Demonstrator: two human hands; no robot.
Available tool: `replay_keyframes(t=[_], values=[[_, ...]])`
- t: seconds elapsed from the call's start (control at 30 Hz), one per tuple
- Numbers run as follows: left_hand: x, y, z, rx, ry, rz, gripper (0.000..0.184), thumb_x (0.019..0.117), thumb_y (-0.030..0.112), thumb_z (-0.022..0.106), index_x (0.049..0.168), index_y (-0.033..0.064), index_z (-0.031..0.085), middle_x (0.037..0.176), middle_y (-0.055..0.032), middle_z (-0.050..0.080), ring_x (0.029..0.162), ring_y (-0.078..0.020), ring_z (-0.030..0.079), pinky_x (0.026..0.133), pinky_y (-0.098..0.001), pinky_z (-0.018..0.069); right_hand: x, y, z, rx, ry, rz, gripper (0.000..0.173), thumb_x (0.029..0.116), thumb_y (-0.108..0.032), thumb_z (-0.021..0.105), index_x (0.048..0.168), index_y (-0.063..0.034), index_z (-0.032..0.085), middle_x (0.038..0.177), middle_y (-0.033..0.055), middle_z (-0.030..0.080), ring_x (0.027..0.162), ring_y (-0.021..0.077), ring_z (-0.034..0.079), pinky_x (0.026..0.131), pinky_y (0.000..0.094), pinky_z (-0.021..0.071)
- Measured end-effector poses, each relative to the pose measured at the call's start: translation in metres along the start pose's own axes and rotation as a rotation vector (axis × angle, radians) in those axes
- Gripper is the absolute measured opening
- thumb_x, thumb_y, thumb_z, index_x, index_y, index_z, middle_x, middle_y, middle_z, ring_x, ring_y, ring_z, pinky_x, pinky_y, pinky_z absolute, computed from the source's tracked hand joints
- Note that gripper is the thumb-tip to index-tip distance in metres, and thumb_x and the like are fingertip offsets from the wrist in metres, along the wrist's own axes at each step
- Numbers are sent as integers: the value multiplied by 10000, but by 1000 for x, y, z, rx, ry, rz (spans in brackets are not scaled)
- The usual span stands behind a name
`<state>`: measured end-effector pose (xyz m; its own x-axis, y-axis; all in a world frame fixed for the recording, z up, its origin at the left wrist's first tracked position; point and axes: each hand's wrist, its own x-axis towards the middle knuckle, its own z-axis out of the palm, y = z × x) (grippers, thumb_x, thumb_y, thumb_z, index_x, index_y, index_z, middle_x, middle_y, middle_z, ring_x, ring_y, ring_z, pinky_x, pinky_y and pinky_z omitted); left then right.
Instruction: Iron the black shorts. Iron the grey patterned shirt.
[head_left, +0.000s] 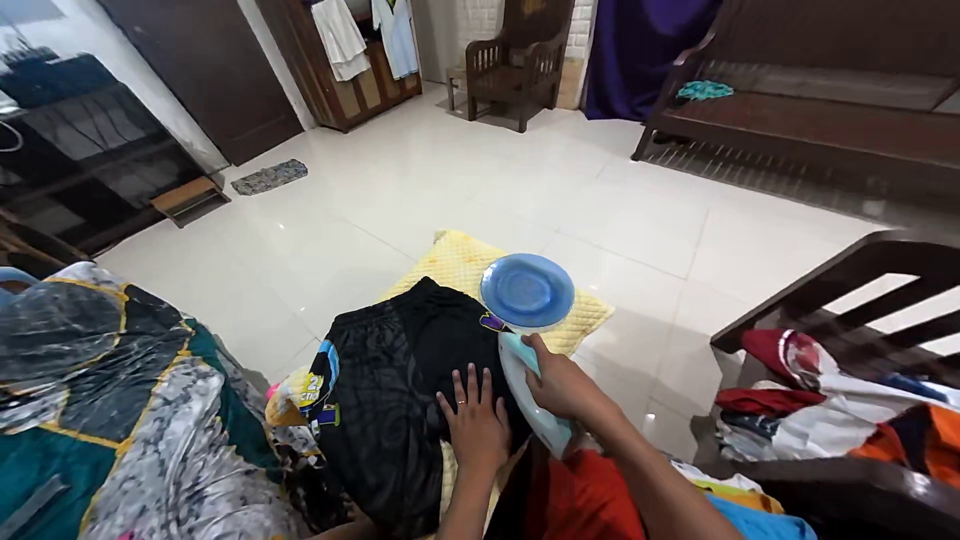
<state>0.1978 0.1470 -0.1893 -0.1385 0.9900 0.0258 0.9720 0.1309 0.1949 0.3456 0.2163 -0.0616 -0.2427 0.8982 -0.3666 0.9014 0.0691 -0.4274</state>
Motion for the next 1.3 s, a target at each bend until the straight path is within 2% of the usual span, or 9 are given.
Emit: replay_keyframes(t=[0.27,0.47,0.57,0.67,0.73,0.83,0.97,1.17,1.3], values=[[1,2,-2,-44,-36,0,574,1072,455,292,1622,298,340,1717,-27,231,1580,-372,172,1187,-747,98,-15,7,-2,-44,-40,-17,632,1002,-297,563,1574,-216,309,1012,164,712,903,353,727,818,557,587],[-2,-2,2,-116,42,8,562,1061,435,332,1594,272,409,1694,14,298,1576,-337,207,1199,-733,104,37,-28,-4,-57,-47,-135,634,1006,-295,571,1583,-223,321,1061,172,711,943,351,724,841,568,584],[-5,-5,0,-184,79,-20,548,1039,308,400,1577,214,440,1644,38,398,1565,-282,262,1225,-687,122,70,-54,-7,-54,-32,-154,628,1006,-270,574,1579,-197,327,1127,187,702,1000,359,718,873,574,579],[-8,-7,1,-276,171,-25,551,980,186,485,1529,145,500,1559,-2,518,1522,-278,359,1227,-672,172,109,-80,-13,-47,-8,-132,633,1003,-261,572,1578,-167,323,1137,209,697,1014,377,713,878,584,573],[-8,-9,4,-313,241,-21,530,968,151,480,1494,125,539,1514,-19,566,1494,-277,411,1226,-664,204,134,-94,-15,-44,15,-121,626,1007,-265,561,1575,-154,321,1164,218,692,1045,381,709,897,584,567],[-9,-10,2,-348,230,-32,522,987,132,442,1501,129,532,1519,-8,562,1502,-266,400,1238,-654,187,157,-103,-16,-27,38,-103,622,1018,-278,548,1577,-144,311,1191,226,690,1091,386,699,936,590,552],[-10,-10,2,-355,250,-41,525,968,121,486,1490,121,541,1498,2,582,1495,-262,411,1239,-648,199,139,-95,-10,-14,21,-69,661,1014,-293,547,1596,-155,264,1152,219,698,1039,387,712,897,587,566],[-11,-8,3,-398,336,-74,528,965,126,482,1491,91,530,1474,-45,599,1446,-270,481,1231,-632,253,59,-76,10,-30,-9,2,681,996,-269,570,1595,-160,265,1144,199,698,1025,377,713,888,576,573],[-10,-9,6,-377,375,-66,529,972,144,494,1493,52,514,1458,-79,608,1420,-280,511,1225,-610,283,61,-76,5,-1,-20,-26,699,985,-257,592,1594,-154,263,1154,206,693,1033,375,711,889,577,573]])
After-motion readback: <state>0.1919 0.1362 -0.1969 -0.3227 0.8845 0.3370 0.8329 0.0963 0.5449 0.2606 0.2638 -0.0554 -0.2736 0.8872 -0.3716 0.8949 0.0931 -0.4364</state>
